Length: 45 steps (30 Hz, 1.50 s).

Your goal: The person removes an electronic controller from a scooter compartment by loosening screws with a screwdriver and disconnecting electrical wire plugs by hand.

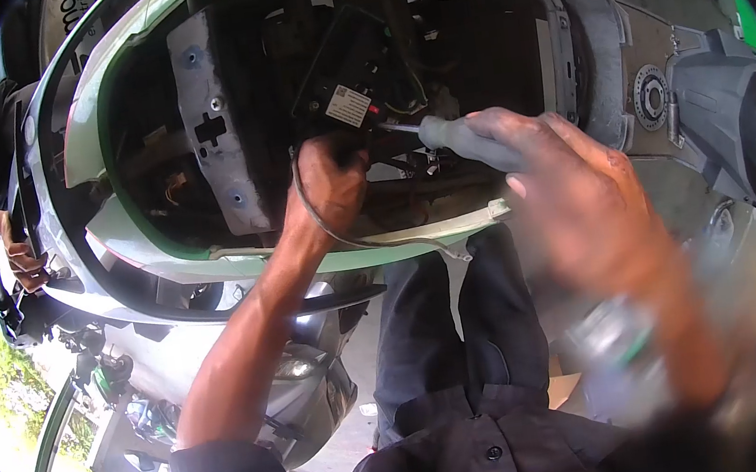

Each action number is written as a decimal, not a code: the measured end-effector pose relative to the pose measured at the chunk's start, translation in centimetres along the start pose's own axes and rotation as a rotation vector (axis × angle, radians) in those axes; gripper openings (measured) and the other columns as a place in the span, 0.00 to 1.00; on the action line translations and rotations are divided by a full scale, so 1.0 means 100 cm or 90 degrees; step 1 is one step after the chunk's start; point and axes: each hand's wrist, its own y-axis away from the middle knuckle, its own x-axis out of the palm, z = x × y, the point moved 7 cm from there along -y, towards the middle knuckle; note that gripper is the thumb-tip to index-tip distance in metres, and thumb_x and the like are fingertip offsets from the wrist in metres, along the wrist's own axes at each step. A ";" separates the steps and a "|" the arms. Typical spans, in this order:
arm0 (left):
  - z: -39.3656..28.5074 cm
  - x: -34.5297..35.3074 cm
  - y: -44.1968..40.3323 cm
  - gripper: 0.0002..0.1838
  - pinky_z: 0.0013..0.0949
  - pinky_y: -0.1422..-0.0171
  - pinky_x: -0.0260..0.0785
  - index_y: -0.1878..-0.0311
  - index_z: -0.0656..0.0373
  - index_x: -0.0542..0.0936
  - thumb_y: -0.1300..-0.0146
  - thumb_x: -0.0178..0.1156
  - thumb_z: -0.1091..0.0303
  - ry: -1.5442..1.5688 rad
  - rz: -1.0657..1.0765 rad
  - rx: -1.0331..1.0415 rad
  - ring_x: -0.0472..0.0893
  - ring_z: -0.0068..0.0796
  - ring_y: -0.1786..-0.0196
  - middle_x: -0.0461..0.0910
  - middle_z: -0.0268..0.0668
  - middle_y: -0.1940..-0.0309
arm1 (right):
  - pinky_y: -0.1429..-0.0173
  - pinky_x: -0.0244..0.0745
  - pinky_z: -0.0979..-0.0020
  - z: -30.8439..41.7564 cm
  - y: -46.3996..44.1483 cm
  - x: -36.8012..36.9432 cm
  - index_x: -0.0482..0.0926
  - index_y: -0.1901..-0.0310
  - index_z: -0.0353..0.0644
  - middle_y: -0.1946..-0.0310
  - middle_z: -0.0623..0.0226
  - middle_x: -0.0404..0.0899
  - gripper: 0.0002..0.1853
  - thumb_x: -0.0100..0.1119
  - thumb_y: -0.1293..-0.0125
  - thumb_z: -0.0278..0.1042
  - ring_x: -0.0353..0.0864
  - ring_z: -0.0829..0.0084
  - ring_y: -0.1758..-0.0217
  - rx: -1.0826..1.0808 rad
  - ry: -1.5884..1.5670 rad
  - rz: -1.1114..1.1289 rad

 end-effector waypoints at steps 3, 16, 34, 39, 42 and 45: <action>-0.002 0.000 0.001 0.14 0.41 0.57 0.74 0.56 0.69 0.85 0.38 0.59 0.69 -0.033 -0.021 0.020 0.83 0.39 0.67 0.85 0.51 0.69 | 0.39 0.79 0.56 0.007 -0.005 -0.001 0.74 0.35 0.41 0.45 0.51 0.81 0.26 0.54 0.36 0.18 0.83 0.45 0.43 -0.013 0.007 0.022; -0.003 0.000 0.000 0.15 0.47 0.53 0.74 0.56 0.70 0.84 0.37 0.57 0.68 -0.087 -0.022 0.015 0.84 0.56 0.61 0.83 0.59 0.65 | 0.39 0.76 0.58 -0.004 -0.005 0.003 0.73 0.38 0.35 0.47 0.48 0.83 0.21 0.53 0.31 0.27 0.83 0.46 0.43 -0.080 -0.090 -0.040; 0.018 0.004 -0.010 0.15 0.46 0.48 0.74 0.53 0.70 0.83 0.35 0.55 0.69 -0.119 -0.036 0.026 0.84 0.57 0.53 0.84 0.60 0.60 | 0.57 0.81 0.58 0.002 -0.010 -0.015 0.81 0.46 0.36 0.65 0.55 0.85 0.22 0.70 0.36 0.41 0.86 0.51 0.61 0.027 0.232 -0.007; 0.003 0.000 -0.005 0.16 0.46 0.47 0.74 0.51 0.70 0.82 0.35 0.55 0.69 -0.161 -0.039 0.070 0.84 0.56 0.54 0.84 0.60 0.60 | 0.56 0.83 0.61 0.015 -0.005 -0.015 0.82 0.54 0.34 0.63 0.54 0.86 0.20 0.68 0.34 0.46 0.86 0.52 0.60 -0.113 0.253 -0.085; 0.009 0.001 -0.008 0.16 0.46 0.46 0.74 0.50 0.69 0.82 0.35 0.55 0.69 -0.163 -0.010 0.036 0.84 0.56 0.53 0.84 0.60 0.59 | 0.57 0.83 0.63 0.002 -0.008 -0.008 0.82 0.55 0.37 0.69 0.54 0.83 0.20 0.64 0.31 0.49 0.86 0.52 0.62 -0.067 0.228 -0.013; 0.010 0.005 -0.008 0.16 0.46 0.46 0.74 0.50 0.69 0.82 0.35 0.55 0.69 -0.131 -0.020 0.063 0.84 0.56 0.51 0.84 0.59 0.57 | 0.57 0.82 0.63 -0.006 -0.024 -0.019 0.82 0.52 0.37 0.65 0.52 0.86 0.19 0.63 0.29 0.47 0.87 0.53 0.61 0.182 0.271 0.123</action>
